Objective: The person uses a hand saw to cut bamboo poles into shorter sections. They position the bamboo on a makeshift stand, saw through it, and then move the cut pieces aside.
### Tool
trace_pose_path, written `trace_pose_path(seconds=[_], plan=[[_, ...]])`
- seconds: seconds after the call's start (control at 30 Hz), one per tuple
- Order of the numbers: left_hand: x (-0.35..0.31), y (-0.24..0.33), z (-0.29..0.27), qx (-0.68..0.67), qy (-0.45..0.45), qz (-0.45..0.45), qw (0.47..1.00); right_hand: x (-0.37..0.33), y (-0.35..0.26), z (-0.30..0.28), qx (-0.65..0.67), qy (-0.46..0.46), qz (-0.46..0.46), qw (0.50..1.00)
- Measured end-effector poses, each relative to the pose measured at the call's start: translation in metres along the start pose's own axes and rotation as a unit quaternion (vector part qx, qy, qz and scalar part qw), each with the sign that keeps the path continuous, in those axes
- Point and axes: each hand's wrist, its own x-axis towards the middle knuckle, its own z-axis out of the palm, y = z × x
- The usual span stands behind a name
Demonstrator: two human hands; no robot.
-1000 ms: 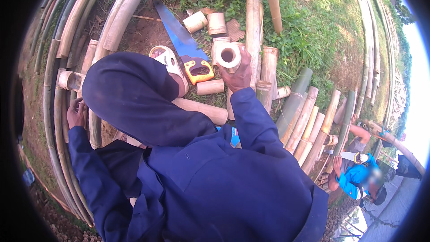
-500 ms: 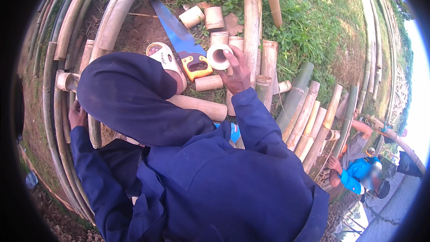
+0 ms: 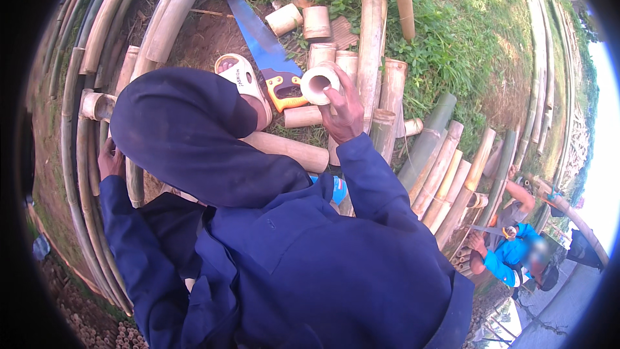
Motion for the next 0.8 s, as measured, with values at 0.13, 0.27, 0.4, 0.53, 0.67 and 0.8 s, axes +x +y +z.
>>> trace_pose_path(seconds=[0.13,0.27,0.4,0.53,0.67,0.8], plan=[[0.002,0.002,0.000,0.002,-0.004,-0.004,1.000,-0.008,0.003,-0.009,-0.012,-0.009,0.004,1.000],[0.004,-0.002,0.002,-0.001,-0.001,0.003,1.000,-0.015,0.011,-0.012,-0.012,0.003,0.006,1.000],[0.003,-0.002,0.001,0.021,-0.001,0.001,1.000,-0.009,0.011,-0.012,0.000,0.027,0.031,0.999],[0.003,0.002,0.002,0.008,-0.005,-0.002,1.000,-0.001,0.028,-0.016,-0.006,0.052,0.105,0.993],[0.005,-0.005,0.000,-0.015,-0.005,-0.011,1.000,0.026,0.044,-0.030,0.174,0.158,0.235,0.943],[0.007,-0.002,0.000,-0.011,-0.002,-0.006,1.000,0.037,0.070,-0.063,0.180,0.226,0.275,0.917]])
